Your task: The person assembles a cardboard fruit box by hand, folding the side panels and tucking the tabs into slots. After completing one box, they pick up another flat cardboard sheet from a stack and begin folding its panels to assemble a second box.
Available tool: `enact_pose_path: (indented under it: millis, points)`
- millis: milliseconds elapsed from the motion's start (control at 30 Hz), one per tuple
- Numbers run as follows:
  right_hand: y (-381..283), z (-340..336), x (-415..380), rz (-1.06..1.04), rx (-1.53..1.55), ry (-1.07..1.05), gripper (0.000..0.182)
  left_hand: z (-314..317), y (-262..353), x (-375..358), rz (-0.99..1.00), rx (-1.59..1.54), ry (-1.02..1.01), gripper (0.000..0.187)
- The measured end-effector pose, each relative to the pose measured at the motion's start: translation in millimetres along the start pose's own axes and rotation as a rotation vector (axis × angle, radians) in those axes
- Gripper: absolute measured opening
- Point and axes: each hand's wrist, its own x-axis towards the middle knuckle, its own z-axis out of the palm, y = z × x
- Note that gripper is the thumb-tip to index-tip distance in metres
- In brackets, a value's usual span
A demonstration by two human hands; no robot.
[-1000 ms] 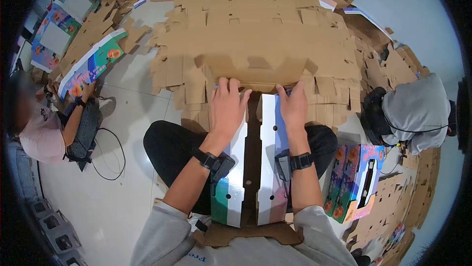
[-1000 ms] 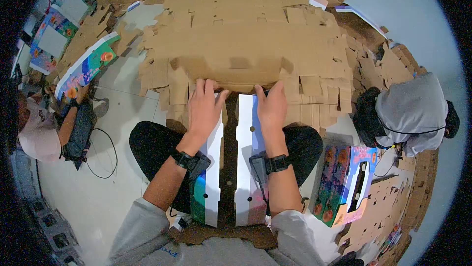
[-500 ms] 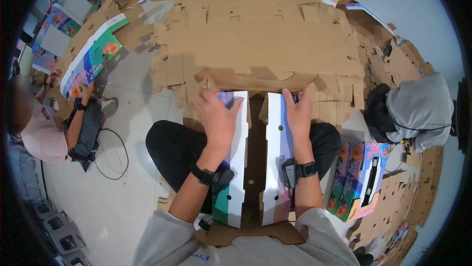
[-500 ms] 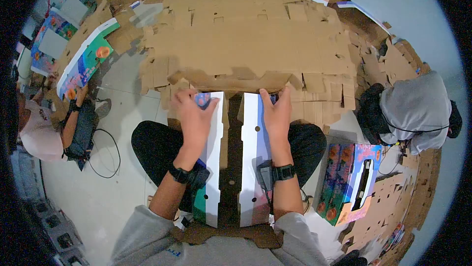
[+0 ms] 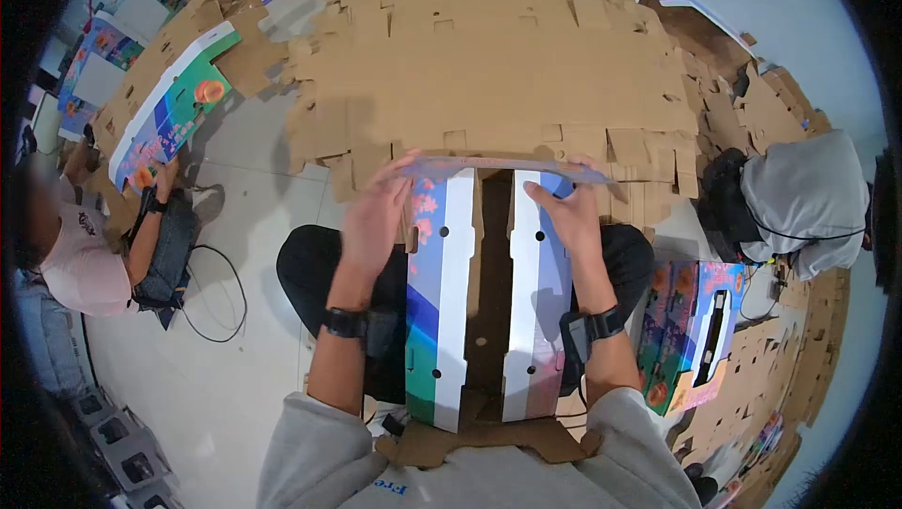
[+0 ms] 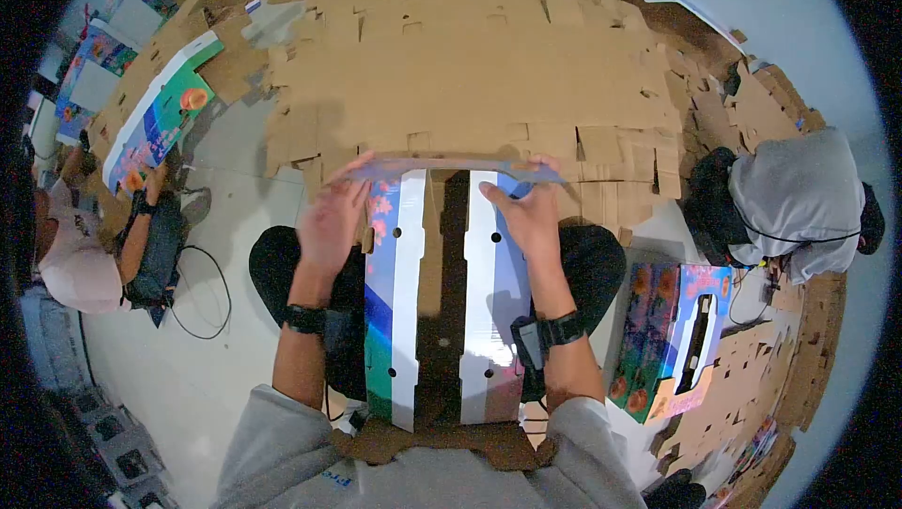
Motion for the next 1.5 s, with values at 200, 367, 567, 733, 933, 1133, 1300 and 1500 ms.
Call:
enact_pose_path:
  millis: [200,367,567,733,933,1133,1300,1500]
  points:
    - [-21.0,-6.7,-10.3,0.086,0.155,-0.048,0.071,-4.3,19.1,-0.1,-0.114,0.165,-0.059,0.015]
    - [-17.2,-50.4,-12.5,-0.145,-0.005,-0.189,0.045,10.7,3.2,-7.8,0.003,0.619,-0.048,0.032]
    - [-12.0,-69.6,-5.3,0.323,0.758,-0.120,0.032,24.6,-11.0,-22.2,0.158,0.879,-0.055,0.044]
    - [-21.7,-51.7,1.3,0.094,-0.150,0.015,0.025,33.9,1.6,-34.3,0.117,0.822,-0.096,0.045]
    - [-84.9,-51.6,-2.4,0.244,-0.465,-0.068,0.037,46.4,-2.7,-49.4,0.219,1.050,-0.071,0.054]
    - [-59.8,-46.5,-11.5,0.189,-0.097,-0.081,0.047,51.0,-14.9,-56.9,0.186,1.107,0.063,0.067]
    - [-82.8,-56.5,-44.7,0.287,-0.405,-0.106,0.054,43.8,-17.4,-75.6,0.277,1.303,-0.027,0.060]
    - [-61.0,-54.6,-44.8,0.269,0.102,0.079,0.047,53.5,-15.2,-86.5,0.238,1.146,0.214,0.055]
